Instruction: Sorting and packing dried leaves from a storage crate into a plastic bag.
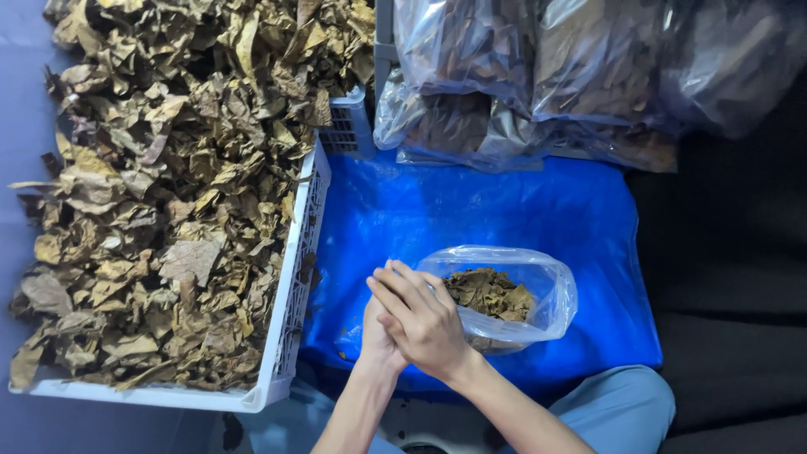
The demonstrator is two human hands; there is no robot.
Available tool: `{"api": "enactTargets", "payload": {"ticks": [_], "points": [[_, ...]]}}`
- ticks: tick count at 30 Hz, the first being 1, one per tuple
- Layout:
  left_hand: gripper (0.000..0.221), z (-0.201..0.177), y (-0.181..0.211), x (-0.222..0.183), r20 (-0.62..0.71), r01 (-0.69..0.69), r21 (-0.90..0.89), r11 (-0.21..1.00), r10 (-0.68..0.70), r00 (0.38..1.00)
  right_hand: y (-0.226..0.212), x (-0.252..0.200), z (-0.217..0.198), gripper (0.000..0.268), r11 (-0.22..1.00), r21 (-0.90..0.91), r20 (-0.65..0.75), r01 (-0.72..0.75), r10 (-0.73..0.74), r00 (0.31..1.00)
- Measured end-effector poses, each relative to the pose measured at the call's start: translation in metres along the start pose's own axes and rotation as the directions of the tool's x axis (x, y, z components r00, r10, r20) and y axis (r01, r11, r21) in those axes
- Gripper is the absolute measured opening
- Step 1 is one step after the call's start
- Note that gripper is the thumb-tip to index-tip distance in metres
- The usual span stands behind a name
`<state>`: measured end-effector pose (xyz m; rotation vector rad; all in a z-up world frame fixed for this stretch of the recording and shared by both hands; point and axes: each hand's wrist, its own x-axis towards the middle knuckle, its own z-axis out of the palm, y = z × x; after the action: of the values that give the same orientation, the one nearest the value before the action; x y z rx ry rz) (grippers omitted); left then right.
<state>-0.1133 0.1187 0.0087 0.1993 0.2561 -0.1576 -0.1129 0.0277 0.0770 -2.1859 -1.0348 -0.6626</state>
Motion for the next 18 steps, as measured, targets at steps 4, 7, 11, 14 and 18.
{"api": "enactTargets", "payload": {"ticks": [4,7,11,14,18], "points": [[0.039,0.015,-0.001,0.006,-0.094,-0.021,0.173,0.985,0.038,0.995,0.001,-0.001,-0.019,0.031,0.989,0.141,-0.014,-0.043,0.046,0.999],[0.038,0.016,0.001,0.01,-0.164,0.002,0.11,0.994,0.016,0.986,0.006,-0.009,-0.031,0.04,0.979,0.202,0.085,-0.025,0.008,0.996],[0.031,0.04,-0.008,0.003,-0.086,0.026,0.193,0.981,-0.009,0.996,0.026,-0.028,-0.029,0.052,0.954,-0.267,0.21,0.138,-0.082,0.974],[0.035,0.056,-0.019,-0.007,-0.03,0.047,0.264,0.963,-0.04,0.999,0.041,-0.025,-0.034,0.058,0.875,-0.427,0.14,0.23,-0.187,0.972],[0.05,0.084,-0.03,-0.01,0.075,0.048,0.367,0.929,-0.081,0.994,0.054,-0.007,-0.05,0.071,0.936,-0.201,0.022,0.288,-0.289,0.957]]}}
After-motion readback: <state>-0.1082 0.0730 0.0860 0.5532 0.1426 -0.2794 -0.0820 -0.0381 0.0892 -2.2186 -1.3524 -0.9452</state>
